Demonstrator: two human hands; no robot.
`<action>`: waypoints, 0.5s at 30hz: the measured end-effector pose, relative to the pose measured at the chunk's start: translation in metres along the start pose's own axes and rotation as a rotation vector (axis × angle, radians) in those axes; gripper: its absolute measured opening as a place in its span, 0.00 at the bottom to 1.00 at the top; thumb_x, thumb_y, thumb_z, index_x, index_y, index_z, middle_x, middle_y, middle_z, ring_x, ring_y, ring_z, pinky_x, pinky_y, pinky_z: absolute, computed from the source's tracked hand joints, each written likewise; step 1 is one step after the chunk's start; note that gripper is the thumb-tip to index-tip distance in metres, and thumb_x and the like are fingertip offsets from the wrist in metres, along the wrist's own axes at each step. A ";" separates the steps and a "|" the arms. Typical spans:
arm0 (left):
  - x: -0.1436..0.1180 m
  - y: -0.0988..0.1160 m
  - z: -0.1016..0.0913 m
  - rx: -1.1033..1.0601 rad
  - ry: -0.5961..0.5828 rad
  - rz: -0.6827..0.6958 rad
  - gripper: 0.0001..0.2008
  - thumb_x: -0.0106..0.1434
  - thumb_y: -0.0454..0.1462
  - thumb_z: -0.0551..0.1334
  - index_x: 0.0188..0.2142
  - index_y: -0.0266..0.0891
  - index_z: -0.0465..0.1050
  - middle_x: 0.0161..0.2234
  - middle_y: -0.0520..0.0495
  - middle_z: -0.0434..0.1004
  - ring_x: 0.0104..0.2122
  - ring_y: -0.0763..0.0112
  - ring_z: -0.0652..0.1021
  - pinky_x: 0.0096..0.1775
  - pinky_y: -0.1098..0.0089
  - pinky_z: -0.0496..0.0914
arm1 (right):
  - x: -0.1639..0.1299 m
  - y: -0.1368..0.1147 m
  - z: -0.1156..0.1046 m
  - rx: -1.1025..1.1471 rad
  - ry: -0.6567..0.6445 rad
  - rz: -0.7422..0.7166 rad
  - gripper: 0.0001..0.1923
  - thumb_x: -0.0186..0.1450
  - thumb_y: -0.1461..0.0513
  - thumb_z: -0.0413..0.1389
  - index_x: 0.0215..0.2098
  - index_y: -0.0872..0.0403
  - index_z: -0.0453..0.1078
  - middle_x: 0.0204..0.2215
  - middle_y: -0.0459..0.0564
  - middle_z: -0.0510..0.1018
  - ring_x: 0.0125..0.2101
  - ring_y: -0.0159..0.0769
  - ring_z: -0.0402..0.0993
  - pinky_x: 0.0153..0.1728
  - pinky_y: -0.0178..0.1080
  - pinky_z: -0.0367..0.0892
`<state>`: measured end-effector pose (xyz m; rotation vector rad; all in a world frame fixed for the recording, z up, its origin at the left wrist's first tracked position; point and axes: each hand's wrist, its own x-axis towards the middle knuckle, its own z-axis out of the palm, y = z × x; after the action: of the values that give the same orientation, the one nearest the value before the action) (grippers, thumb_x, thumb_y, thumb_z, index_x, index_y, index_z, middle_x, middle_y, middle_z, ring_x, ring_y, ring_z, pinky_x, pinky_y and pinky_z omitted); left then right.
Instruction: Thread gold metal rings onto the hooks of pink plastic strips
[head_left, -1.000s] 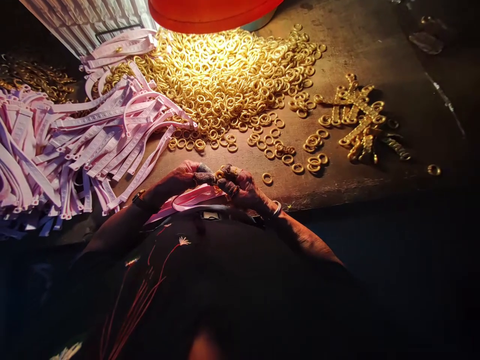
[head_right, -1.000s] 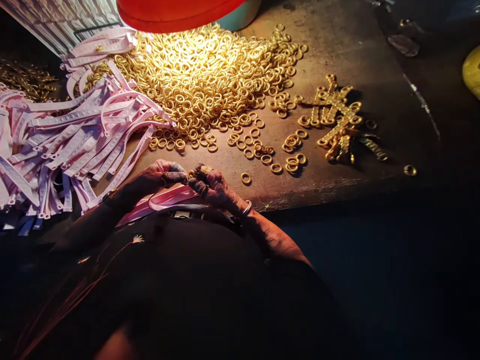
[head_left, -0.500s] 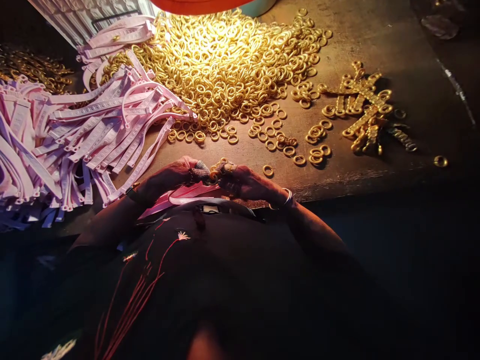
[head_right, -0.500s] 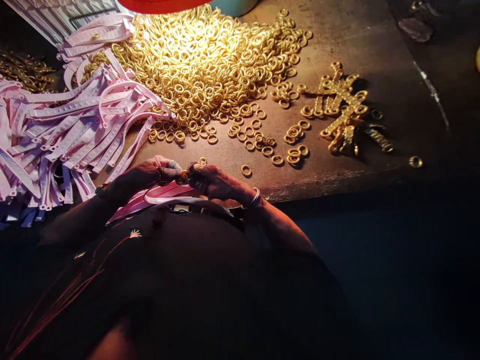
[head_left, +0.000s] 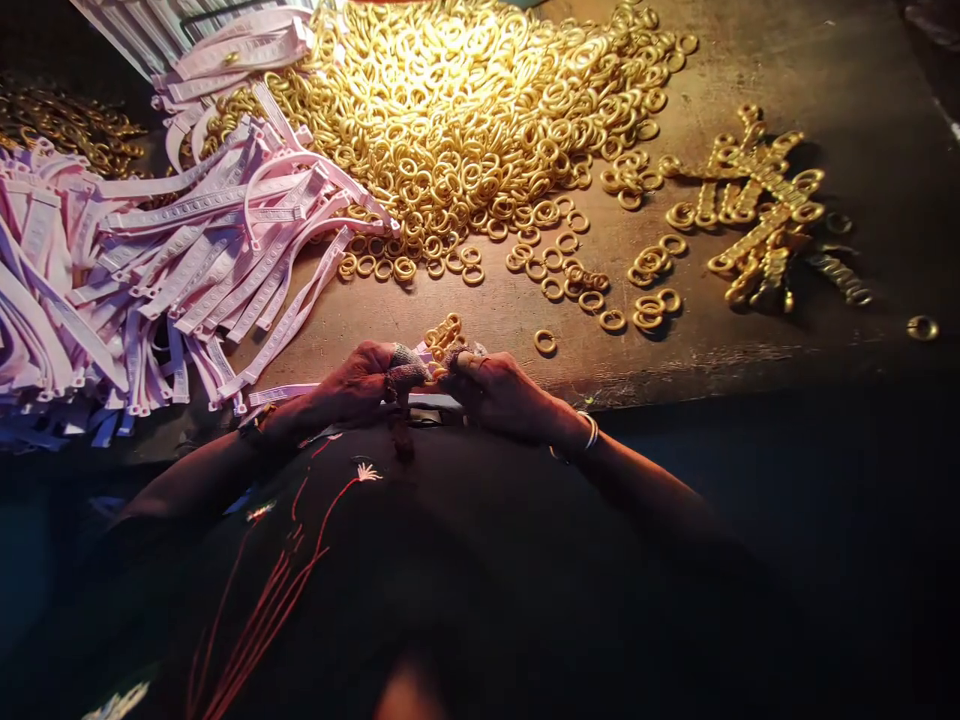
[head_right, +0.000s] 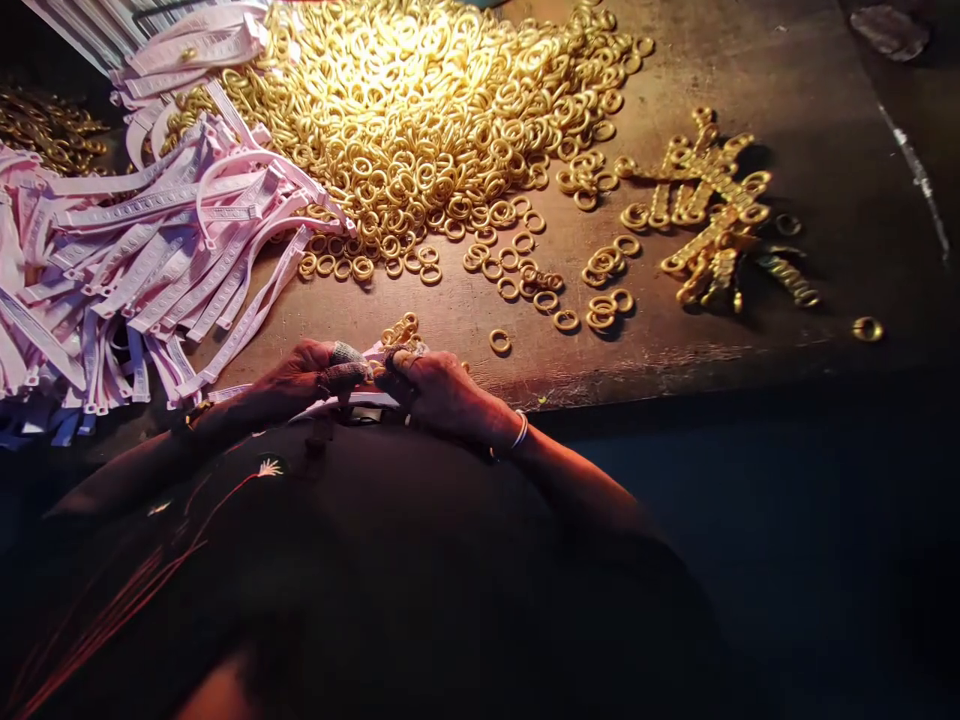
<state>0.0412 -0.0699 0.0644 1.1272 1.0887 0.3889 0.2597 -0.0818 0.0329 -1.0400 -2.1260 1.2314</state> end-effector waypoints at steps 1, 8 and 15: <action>-0.003 -0.003 0.002 -0.011 -0.015 -0.008 0.22 0.55 0.50 0.70 0.23 0.32 0.74 0.20 0.50 0.71 0.22 0.77 0.69 0.24 0.76 0.63 | -0.004 0.001 0.005 0.010 0.011 0.024 0.18 0.73 0.53 0.45 0.28 0.53 0.55 0.21 0.43 0.62 0.23 0.27 0.53 0.26 0.36 0.49; -0.006 -0.023 0.007 -0.028 -0.083 0.009 0.24 0.53 0.53 0.72 0.27 0.32 0.75 0.24 0.47 0.75 0.24 0.73 0.73 0.25 0.74 0.68 | -0.015 0.015 0.026 0.052 -0.009 -0.029 0.21 0.71 0.48 0.46 0.27 0.52 0.58 0.23 0.47 0.65 0.26 0.32 0.58 0.30 0.37 0.54; -0.006 -0.027 0.005 0.022 -0.134 0.011 0.20 0.58 0.50 0.69 0.28 0.32 0.74 0.25 0.46 0.75 0.25 0.72 0.73 0.26 0.72 0.68 | -0.018 0.013 0.033 0.147 0.037 0.011 0.21 0.72 0.48 0.47 0.27 0.52 0.58 0.23 0.46 0.65 0.24 0.30 0.56 0.29 0.37 0.52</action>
<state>0.0356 -0.0889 0.0439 1.1627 0.9716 0.3056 0.2519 -0.1094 0.0050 -1.0037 -1.9717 1.3415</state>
